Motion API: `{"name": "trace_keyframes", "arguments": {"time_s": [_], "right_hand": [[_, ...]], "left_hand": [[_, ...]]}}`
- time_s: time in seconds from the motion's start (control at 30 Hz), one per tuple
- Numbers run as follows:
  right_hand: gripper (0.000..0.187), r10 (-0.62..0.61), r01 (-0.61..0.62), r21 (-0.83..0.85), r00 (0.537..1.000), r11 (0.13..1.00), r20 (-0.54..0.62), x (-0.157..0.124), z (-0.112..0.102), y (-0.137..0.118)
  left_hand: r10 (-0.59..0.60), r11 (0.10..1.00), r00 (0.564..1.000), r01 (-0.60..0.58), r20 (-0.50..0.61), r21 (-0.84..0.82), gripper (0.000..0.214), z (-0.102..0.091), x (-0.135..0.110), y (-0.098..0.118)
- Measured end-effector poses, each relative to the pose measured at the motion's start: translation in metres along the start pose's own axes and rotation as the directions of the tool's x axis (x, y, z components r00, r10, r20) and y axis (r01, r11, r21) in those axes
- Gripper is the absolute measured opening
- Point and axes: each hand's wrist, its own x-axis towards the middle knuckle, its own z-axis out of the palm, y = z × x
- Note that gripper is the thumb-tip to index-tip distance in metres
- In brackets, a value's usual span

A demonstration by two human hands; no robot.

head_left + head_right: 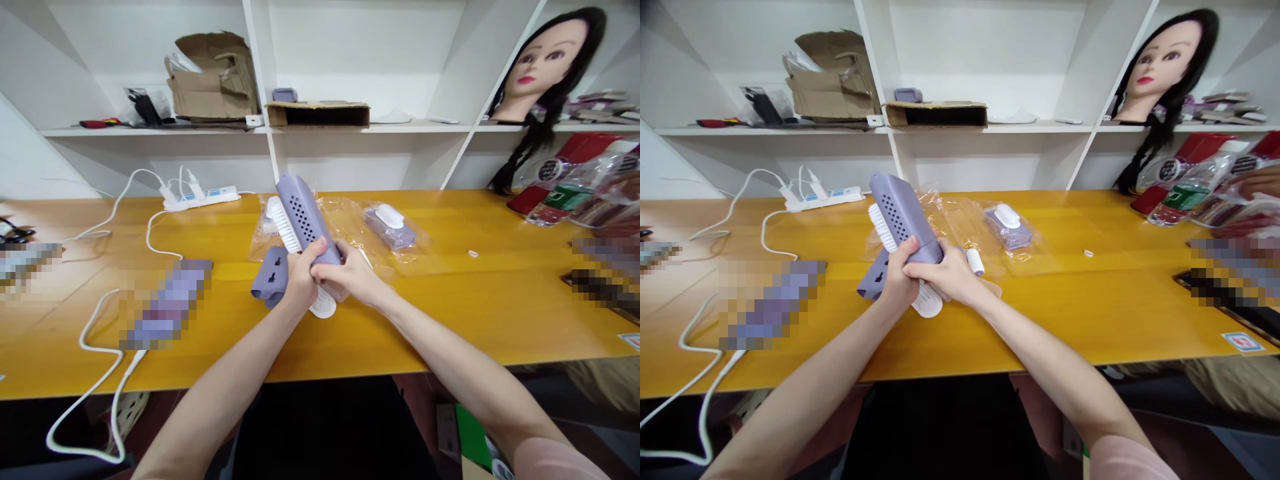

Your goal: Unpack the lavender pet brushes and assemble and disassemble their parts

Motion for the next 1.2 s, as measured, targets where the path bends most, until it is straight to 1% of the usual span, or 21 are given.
{"name": "trace_keyframes", "arguments": {"time_s": [0.07, 0.13, 0.3, 0.37, 0.43, 0.47, 0.5, 0.53, 0.6, 0.63, 0.67, 0.7, 0.73, 0.77, 0.8, 0.9, 0.97, 1.03, 1.1, 1.17, 1.2], "right_hand": [[0.030, 0.006, -0.007, -0.038, 0.999, 0.999, -0.033, 0.000, 0.002, -0.001], [0.029, 0.006, -0.007, -0.051, 1.000, 0.999, -0.025, 0.000, 0.002, 0.000], [0.030, 0.020, -0.030, 0.083, 0.993, 0.996, 0.119, 0.002, -0.006, 0.007], [0.038, -0.025, 0.017, 0.055, 0.988, 0.998, 0.154, 0.001, -0.007, 0.008], [0.056, -0.128, 0.142, -0.103, 0.983, 0.985, 0.128, -0.001, -0.005, 0.009], [0.065, -0.199, 0.214, -0.217, 0.976, 0.952, 0.089, -0.002, -0.003, 0.009], [0.070, -0.281, 0.278, -0.336, 0.959, 0.900, 0.039, -0.003, -0.001, 0.010], [0.068, -0.371, 0.329, -0.448, 0.929, 0.831, -0.005, -0.004, 0.002, 0.012], [0.055, -0.534, 0.399, -0.619, 0.844, 0.677, -0.040, -0.003, 0.009, 0.015], [0.049, -0.592, 0.413, -0.683, 0.805, 0.602, -0.035, -0.003, 0.011, 0.017], [0.045, -0.628, 0.412, -0.736, 0.778, 0.538, -0.024, -0.002, 0.013, 0.018], [0.043, -0.642, 0.392, -0.776, 0.767, 0.495, -0.022, -0.001, 0.015, 0.019], [0.040, -0.636, 0.355, -0.804, 0.770, 0.478, -0.039, 0.000, 0.016, 0.020], [0.037, -0.616, 0.306, -0.819, 0.785, 0.485, -0.071, 0.001, 0.016, 0.020], [0.033, -0.583, 0.256, -0.821, 0.805, 0.510, -0.111, 0.001, 0.017, 0.019], [0.029, -0.436, 0.120, -0.769, 0.873, 0.628, -0.220, 0.000, 0.017, 0.015], [0.031, -0.343, 0.068, -0.719, 0.907, 0.691, -0.244, 0.000, 0.016, 0.011], [0.031, -0.298, 0.050, -0.669, 0.918, 0.742, -0.263, 0.000, 0.012, 0.006], [0.031, -0.295, 0.070, -0.577, 0.905, 0.814, -0.306, 0.002, 0.006, 0.003], [0.031, -0.295, 0.134, -0.410, 0.885, 0.902, -0.361, 0.004, -0.001, 0.002], [0.032, -0.286, 0.177, -0.302, 0.885, 0.937, -0.368, 0.005, -0.004, 0.002]], "left_hand": [[-0.004, 1.000, 1.000, 0.004, -0.014, 0.002, 0.029, 0.002, -0.001, 0.002], [-0.038, 0.999, 0.999, 0.039, -0.021, 0.019, 0.028, 0.004, -0.002, 0.004], [-0.191, 0.975, 0.978, 0.198, -0.080, 0.099, 0.025, 0.008, 0.000, 0.006], [-0.199, 0.977, 0.975, 0.206, -0.096, 0.063, 0.028, 0.008, 0.003, 0.007], [-0.193, 0.981, 0.974, 0.194, -0.121, -0.007, 0.030, 0.007, 0.006, 0.009], [-0.197, 0.980, 0.971, 0.194, -0.137, -0.036, 0.030, 0.006, 0.007, 0.011], [-0.200, 0.979, 0.968, 0.194, -0.152, -0.056, 0.031, 0.005, 0.009, 0.013], [-0.198, 0.979, 0.967, 0.189, -0.163, -0.069, 0.030, 0.004, 0.010, 0.015], [-0.177, 0.982, 0.970, 0.163, -0.168, -0.094, 0.030, 0.005, 0.010, 0.018], [-0.167, 0.983, 0.973, 0.151, -0.159, -0.107, 0.029, 0.005, 0.009, 0.018], [-0.158, 0.983, 0.977, 0.141, -0.144, -0.119, 0.029, 0.007, 0.008, 0.019], [-0.150, 0.983, 0.981, 0.135, -0.126, -0.127, 0.029, 0.008, 0.005, 0.018], [-0.147, 0.982, 0.983, 0.132, -0.110, -0.131, 0.028, 0.010, 0.002, 0.017], [-0.147, 0.982, 0.984, 0.132, -0.101, -0.135, 0.028, 0.013, -0.001, 0.016], [-0.151, 0.981, 0.983, 0.136, -0.101, -0.139, 0.028, 0.015, -0.004, 0.015], [-0.192, 0.973, 0.971, 0.169, -0.141, -0.160, 0.028, 0.019, -0.012, 0.011], [-0.195, 0.974, 0.966, 0.171, -0.168, -0.147, 0.030, 0.019, -0.014, 0.009], [-0.141, 0.987, 0.976, 0.125, -0.165, -0.103, 0.033, 0.019, -0.015, 0.009], [-0.052, 0.998, 0.995, 0.048, -0.085, -0.050, 0.036, 0.017, -0.015, 0.008], [0.051, 0.999, 0.998, -0.051, 0.021, -0.016, 0.043, 0.014, -0.014, 0.007], [0.093, 0.996, 0.994, -0.093, 0.062, -0.004, 0.047, 0.013, -0.013, 0.007]]}}
